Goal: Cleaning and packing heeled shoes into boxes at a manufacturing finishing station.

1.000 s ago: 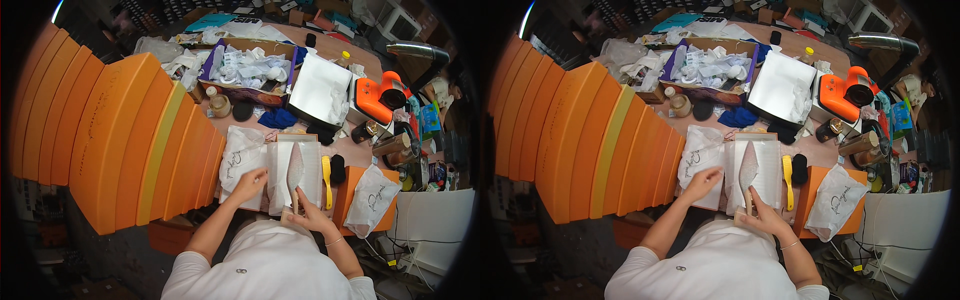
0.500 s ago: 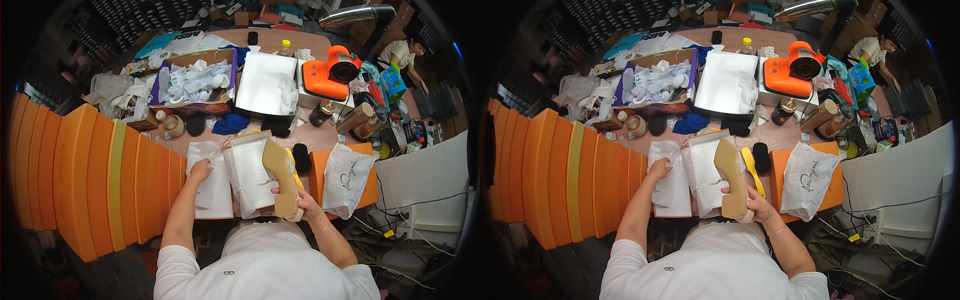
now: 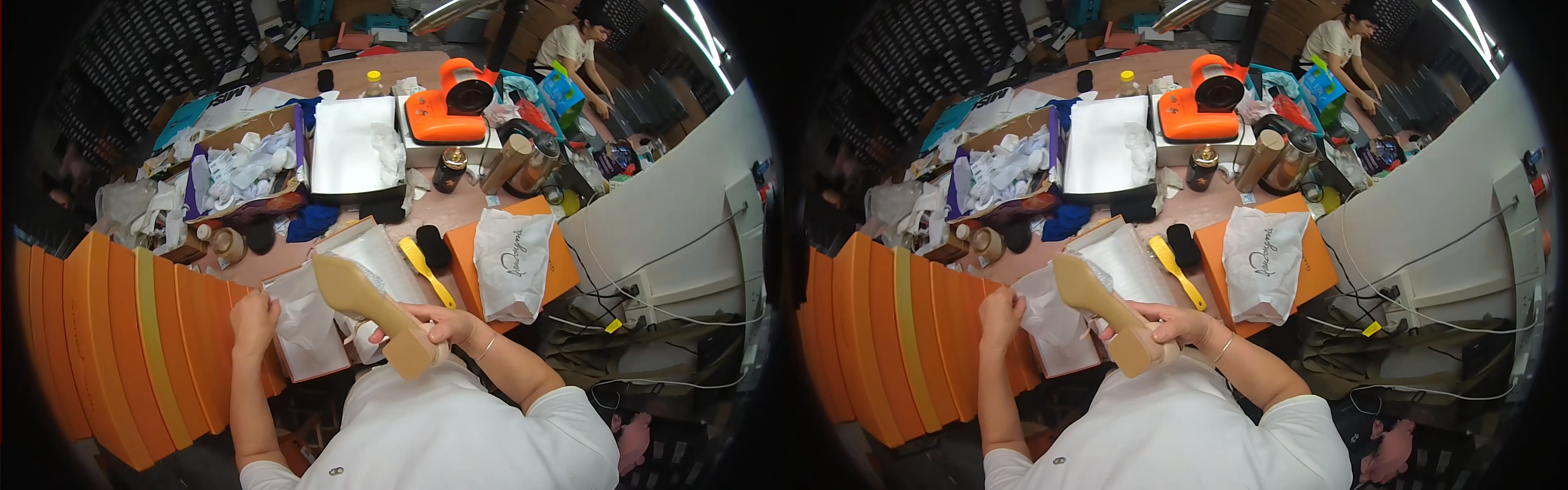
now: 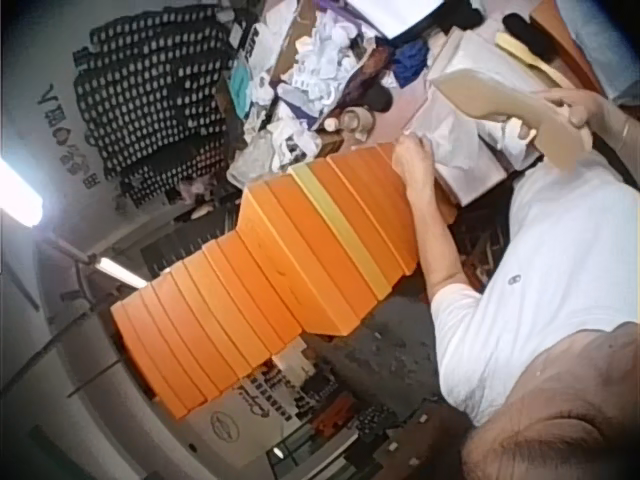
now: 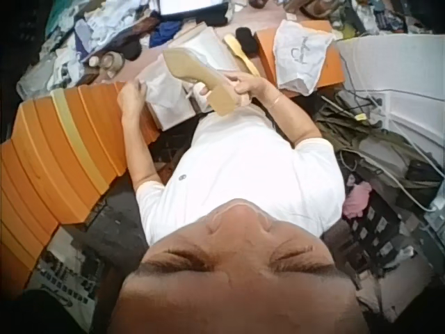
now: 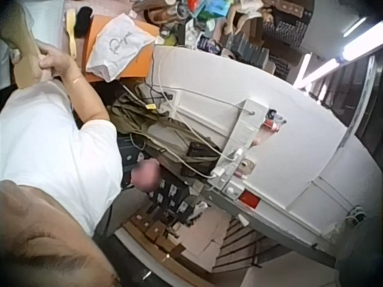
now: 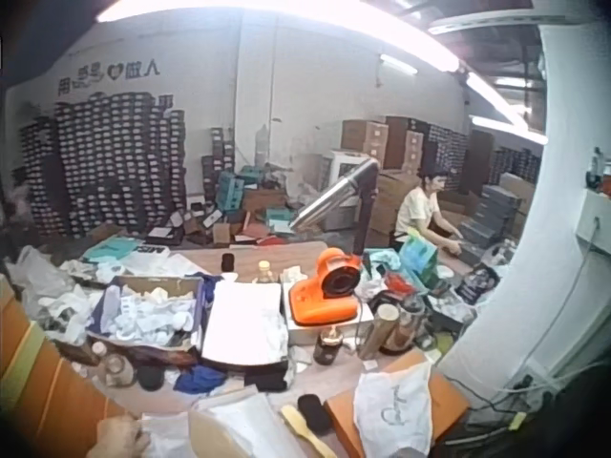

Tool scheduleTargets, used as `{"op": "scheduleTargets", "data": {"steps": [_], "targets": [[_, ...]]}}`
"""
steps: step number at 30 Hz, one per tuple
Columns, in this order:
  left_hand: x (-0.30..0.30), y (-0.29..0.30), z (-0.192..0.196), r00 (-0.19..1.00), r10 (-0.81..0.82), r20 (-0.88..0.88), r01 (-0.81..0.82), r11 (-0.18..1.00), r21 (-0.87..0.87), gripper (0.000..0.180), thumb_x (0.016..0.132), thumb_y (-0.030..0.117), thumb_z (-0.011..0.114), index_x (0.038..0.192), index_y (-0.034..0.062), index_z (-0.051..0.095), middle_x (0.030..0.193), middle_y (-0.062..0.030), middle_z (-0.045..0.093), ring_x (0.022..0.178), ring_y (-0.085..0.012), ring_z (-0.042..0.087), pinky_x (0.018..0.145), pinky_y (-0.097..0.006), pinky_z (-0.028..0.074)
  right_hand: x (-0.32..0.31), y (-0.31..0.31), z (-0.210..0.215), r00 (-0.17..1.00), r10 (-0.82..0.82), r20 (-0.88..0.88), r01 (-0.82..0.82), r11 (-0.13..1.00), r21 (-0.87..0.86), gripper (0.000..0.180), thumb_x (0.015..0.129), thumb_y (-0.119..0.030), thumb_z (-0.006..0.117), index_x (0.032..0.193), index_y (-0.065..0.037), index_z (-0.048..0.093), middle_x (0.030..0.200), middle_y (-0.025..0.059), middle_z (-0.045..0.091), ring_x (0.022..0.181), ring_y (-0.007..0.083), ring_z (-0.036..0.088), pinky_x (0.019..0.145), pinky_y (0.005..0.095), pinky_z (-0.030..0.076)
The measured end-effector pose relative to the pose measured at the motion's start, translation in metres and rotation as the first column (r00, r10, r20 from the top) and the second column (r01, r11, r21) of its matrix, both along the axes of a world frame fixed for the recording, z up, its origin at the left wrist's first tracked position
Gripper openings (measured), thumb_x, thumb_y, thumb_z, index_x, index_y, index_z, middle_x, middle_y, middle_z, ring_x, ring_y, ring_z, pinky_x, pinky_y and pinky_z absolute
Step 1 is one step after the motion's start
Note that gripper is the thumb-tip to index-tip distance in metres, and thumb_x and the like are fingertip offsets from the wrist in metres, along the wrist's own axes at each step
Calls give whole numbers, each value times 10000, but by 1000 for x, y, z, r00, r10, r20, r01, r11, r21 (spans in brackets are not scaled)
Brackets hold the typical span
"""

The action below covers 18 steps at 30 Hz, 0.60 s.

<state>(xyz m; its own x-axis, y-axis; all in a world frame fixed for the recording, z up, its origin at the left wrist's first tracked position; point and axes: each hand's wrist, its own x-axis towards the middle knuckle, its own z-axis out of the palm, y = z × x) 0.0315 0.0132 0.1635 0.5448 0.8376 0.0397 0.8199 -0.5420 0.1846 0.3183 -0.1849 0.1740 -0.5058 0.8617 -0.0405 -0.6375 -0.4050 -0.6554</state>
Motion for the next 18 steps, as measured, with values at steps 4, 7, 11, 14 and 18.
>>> {"op": "scheduleTargets", "data": {"steps": [4, 7, 11, 14, 18], "targets": [[9, 12, 56, 987, -153, 52, 149, 987, 67, 101, 763, 64, 612, 843, 21, 570, 888, -140, 583, 861, -319, 589, 682, -432, 482, -13, 2, 11, 997, 83, 1, -82, 990, 111, 1004, 676, -441, 747, 1427, 44, 289, 1298, 138, 518, 1187, 216, 506, 1014, 318, 373], [25, 0, 66, 922, -365, 130, 355, 930, 92, 285, 755, -19, 560, 1038, 18, 570, 1039, -136, 578, 950, -314, 575, 753, -397, 497, -22, 9, 15, 995, 89, -44, -84, 990, 109, 995, 693, -451, 738, 1431, 38, 283, 1269, 143, 528, 1153, 214, 532, 986, 316, 404], [28, -35, 67, 818, -492, 299, 480, 870, 118, 525, 672, -104, 598, 1182, 14, 551, 1144, -167, 567, 983, -329, 578, 802, -378, 496, -42, 33, 11, 999, -35, -15, 34, 998, -54, 821, 790, -363, 684, 1416, 13, 308, 1232, 134, 534, 1097, 196, 566, 900, 290, 475], [18, -47, 51, 793, -446, 415, 439, 891, 120, 496, 660, -115, 603, 1139, 5, 556, 1133, -169, 567, 940, -321, 578, 779, -375, 498, -44, 48, -34, 972, -179, 149, 210, 950, -229, 596, 872, -261, 603, 1360, -15, 366, 1195, 130, 539, 995, 191, 605, 769, 313, 555], [3, -26, -14, 784, 44, 619, 6, 997, -79, 297, 753, -71, 603, 1033, 4, 538, 1022, -134, 586, 847, -233, 589, 716, -328, 496, -33, 24, -69, 978, -199, -68, 170, 940, -296, 659, 852, -300, 579, 1387, -14, 321, 1229, 188, 530, 902, 228, 641, 641, 357, 587]]}}
